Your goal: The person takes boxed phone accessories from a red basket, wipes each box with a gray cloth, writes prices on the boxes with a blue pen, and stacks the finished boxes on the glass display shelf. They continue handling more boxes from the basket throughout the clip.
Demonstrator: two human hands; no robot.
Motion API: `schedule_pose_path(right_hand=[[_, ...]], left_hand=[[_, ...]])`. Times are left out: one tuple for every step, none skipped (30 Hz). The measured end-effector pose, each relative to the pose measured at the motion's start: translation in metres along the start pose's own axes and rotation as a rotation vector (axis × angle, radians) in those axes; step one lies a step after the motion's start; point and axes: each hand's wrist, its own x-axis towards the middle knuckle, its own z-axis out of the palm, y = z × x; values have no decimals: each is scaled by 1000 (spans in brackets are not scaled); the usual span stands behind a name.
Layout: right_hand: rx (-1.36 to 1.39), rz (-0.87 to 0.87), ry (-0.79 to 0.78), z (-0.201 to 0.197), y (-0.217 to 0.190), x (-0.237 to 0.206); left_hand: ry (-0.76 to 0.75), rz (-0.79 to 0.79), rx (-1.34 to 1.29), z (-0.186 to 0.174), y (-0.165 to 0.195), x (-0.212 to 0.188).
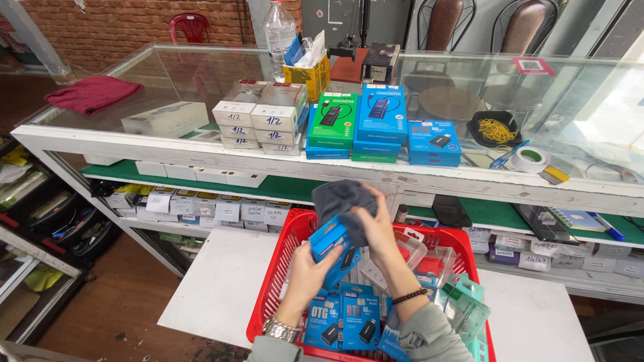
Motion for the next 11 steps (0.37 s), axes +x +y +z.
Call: schedule_pose_path(right_hand=[[160,88,47,-5,-3,2],[321,179,92,-6,-4,3],[277,205,16,-8,-5,-3],[230,230,-61,-11,-6,-14],[184,256,-136,-12,-8,-24],[96,209,-125,-9,-9,-30],[9,160,-115,-4,-9,-34],[-75,117,-104,4,-7,-39],[-81,78,-128,11,-4,-46],[-89,28,-152,17,-3,-49],[-100,-19,-175,22,-4,-50]], left_hand=[[-21,-75,-169,-3,3,-1],[-39,-152,-335,-6,6,-2],[13,-138,-372,-8,8,2],[65,-123,-412,-8,9,9],[117,-110,-450,-8,9,12],[218,-60,-217,-6,7,16],[318,-10,18,-4,5,22],[416,37,257,-3,2,23],[288,-14,-2,-1,-4,22],[152,-56,-262,3,-8,24],[12,-103,-522,8,-13,24]])
